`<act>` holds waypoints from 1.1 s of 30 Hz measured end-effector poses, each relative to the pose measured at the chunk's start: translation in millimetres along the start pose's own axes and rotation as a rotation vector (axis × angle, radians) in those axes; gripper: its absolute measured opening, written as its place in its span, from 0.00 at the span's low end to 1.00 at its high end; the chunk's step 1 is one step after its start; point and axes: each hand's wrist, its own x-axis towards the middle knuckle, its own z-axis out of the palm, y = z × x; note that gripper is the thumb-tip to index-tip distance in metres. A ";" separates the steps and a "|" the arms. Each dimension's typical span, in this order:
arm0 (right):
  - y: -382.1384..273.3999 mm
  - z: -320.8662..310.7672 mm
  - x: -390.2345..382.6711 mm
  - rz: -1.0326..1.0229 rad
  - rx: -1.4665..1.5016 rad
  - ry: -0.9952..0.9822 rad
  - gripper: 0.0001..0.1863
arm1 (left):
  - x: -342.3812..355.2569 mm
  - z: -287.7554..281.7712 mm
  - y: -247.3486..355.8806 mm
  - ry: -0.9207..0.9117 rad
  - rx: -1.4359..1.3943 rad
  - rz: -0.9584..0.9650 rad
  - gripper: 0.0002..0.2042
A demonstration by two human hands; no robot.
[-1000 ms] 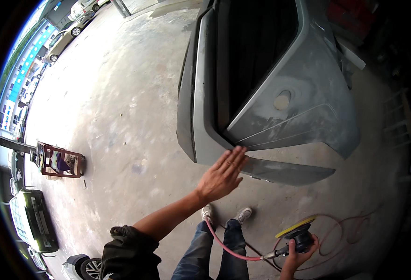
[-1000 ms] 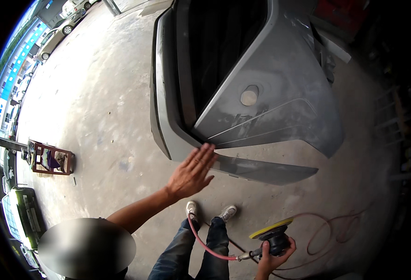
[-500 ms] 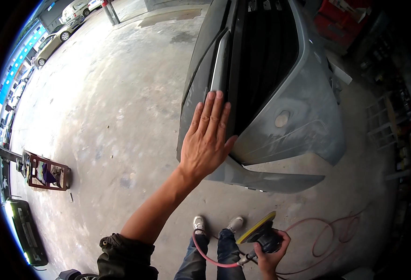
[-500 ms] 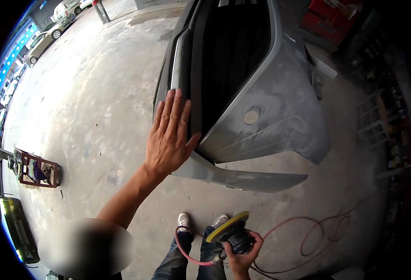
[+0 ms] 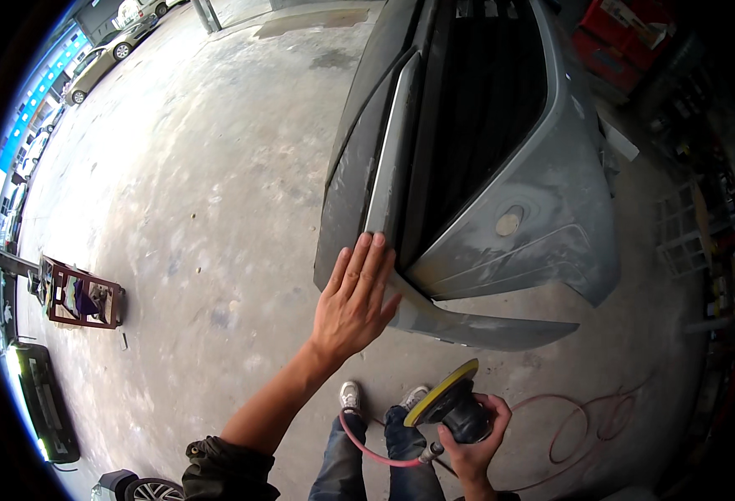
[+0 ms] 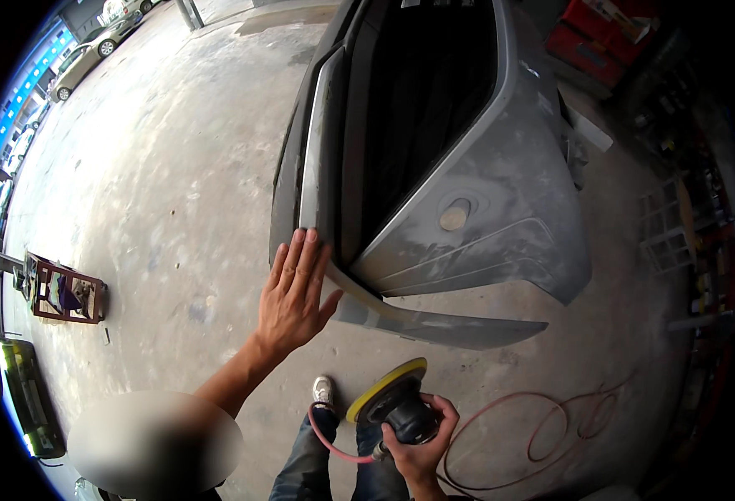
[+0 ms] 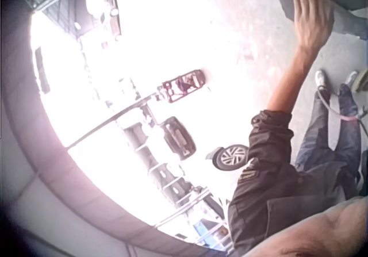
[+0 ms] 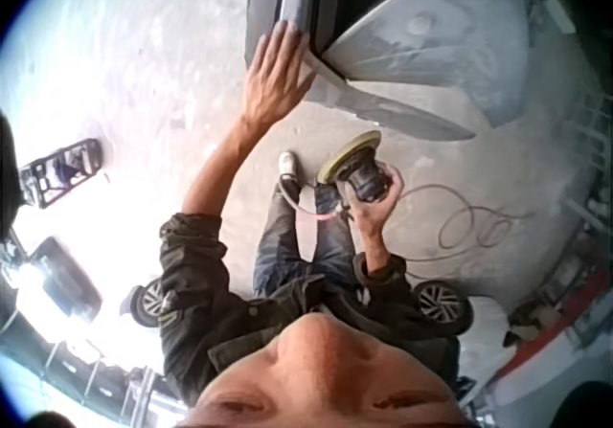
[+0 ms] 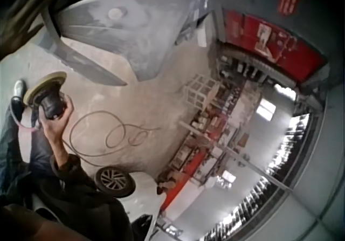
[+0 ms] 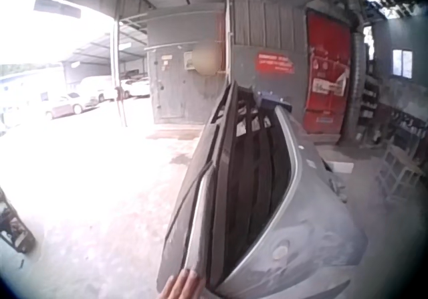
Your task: The person sands a detached car bumper and the front fender of a silver car using a pneumatic orbital sander. They repeatedly sand edges and flat surfaces, frequently pausing to touch and check the sanded areas. The person also walks to a workbench to retrieve a new sanding disc and returns to continue sanding.
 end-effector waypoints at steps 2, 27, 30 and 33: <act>-2.5 7.8 8.0 -0.051 0.041 -0.020 0.47 | -6.7 2.5 -0.2 -0.022 -0.007 -0.009 0.40; -134.0 106.8 89.2 -0.361 -0.230 0.208 0.38 | -147.7 -27.0 23.2 -0.617 -1.251 -0.689 0.18; -134.5 110.9 94.2 -0.402 -0.290 0.224 0.37 | -155.5 -31.5 49.0 -0.741 -1.240 -0.521 0.18; -136.5 114.2 96.0 -0.391 -0.275 0.207 0.38 | -158.8 -26.7 67.1 -0.673 -1.275 -0.397 0.12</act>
